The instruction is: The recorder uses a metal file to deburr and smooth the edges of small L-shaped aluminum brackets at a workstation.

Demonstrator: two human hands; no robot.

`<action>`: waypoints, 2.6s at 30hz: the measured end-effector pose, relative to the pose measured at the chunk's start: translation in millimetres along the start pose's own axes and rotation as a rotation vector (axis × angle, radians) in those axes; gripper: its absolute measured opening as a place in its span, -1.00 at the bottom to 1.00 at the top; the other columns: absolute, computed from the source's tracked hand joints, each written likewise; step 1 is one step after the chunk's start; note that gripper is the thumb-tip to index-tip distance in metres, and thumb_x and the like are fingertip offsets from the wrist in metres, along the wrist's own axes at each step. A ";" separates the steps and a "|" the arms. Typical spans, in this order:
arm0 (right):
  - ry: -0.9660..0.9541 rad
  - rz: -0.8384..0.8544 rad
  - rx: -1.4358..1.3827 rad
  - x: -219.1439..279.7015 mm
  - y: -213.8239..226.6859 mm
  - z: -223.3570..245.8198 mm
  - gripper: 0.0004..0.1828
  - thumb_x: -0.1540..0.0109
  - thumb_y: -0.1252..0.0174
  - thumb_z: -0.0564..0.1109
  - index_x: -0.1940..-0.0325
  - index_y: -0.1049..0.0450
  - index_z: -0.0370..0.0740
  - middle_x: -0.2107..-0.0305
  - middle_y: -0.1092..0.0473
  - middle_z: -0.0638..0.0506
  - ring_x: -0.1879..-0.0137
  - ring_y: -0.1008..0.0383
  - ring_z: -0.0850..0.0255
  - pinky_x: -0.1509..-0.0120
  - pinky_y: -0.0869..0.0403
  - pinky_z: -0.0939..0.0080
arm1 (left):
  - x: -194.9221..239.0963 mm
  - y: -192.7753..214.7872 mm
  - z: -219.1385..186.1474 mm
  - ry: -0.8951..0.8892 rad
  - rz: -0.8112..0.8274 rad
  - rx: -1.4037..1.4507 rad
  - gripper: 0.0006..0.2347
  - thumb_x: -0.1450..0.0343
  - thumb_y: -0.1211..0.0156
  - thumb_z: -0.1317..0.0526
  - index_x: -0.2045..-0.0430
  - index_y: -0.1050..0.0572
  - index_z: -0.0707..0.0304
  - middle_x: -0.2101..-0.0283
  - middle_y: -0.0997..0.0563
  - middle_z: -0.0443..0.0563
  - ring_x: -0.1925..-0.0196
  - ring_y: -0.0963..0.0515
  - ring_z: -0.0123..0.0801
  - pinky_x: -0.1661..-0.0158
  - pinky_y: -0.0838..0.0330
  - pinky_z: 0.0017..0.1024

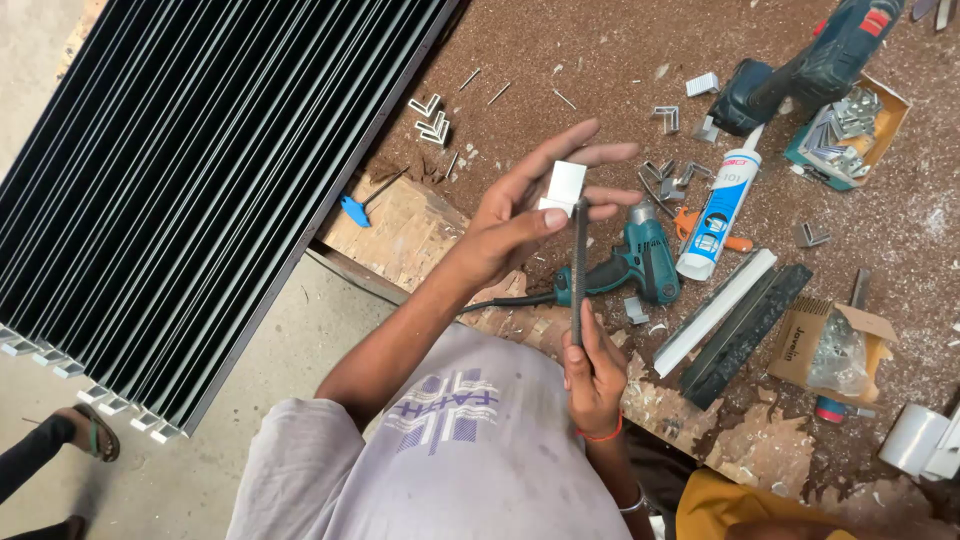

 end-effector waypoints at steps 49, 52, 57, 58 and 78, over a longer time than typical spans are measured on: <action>0.062 -0.257 0.082 -84.0 4.9 59.2 -0.34 -0.54 0.14 -0.04 -0.63 0.02 -0.50 0.47 -0.29 0.01 0.54 -0.17 0.39 0.46 -0.16 0.40 | -49.9 -21.2 22.4 -0.211 -0.307 0.018 -0.69 -0.75 0.29 0.13 -0.12 -0.26 0.52 0.35 -0.57 0.28 0.32 -0.69 -0.16 0.27 -0.68 -0.33; 0.078 -0.112 0.049 -79.1 -11.0 67.8 -0.32 -0.48 0.10 -0.05 -0.60 0.01 -0.47 0.61 -0.20 0.12 0.57 -0.12 0.41 0.43 -0.14 0.37 | -48.1 -14.6 -5.5 -0.306 -0.356 0.116 -0.68 -0.79 0.33 0.17 0.04 -0.33 0.56 0.37 -0.55 0.26 0.33 -0.69 -0.14 0.29 -0.66 -0.37; 0.102 -0.170 0.141 -102.3 -1.6 91.6 -0.43 -0.49 0.12 -0.17 -0.56 -0.09 -0.49 0.44 -0.31 -0.03 0.49 -0.18 0.36 0.50 -0.19 0.38 | -42.1 -29.4 -14.9 -0.247 -0.281 0.027 -0.66 -0.76 0.36 0.16 -0.01 -0.34 0.55 0.32 -0.59 0.36 0.30 -0.72 -0.06 0.27 -0.71 -0.28; 0.103 -0.164 0.142 -98.3 -5.9 91.8 -0.43 -0.49 0.12 -0.17 -0.56 -0.09 -0.49 0.44 -0.31 -0.03 0.49 -0.18 0.36 0.50 -0.19 0.38 | -42.0 -27.1 -30.4 -0.252 -0.284 0.027 -0.66 -0.76 0.36 0.16 -0.01 -0.34 0.55 0.32 -0.59 0.36 0.30 -0.72 -0.06 0.27 -0.71 -0.28; 0.195 -0.082 0.267 -85.9 -0.9 97.4 -0.43 -0.47 0.08 -0.18 -0.55 -0.11 -0.49 0.45 -0.30 0.02 0.48 -0.21 0.36 0.42 -0.22 0.34 | -24.2 -54.8 -17.1 -0.131 -0.311 0.215 -0.65 -0.76 0.30 0.11 -0.03 -0.37 0.54 0.37 -0.52 0.23 0.32 -0.60 -0.12 0.14 -0.56 -0.25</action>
Point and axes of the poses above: each hand's wrist, its own x-axis away from the middle knuckle, its own y-axis out of the back of the hand, z = x × y, the point moved 10 cm from there along -x, towards the middle knuckle
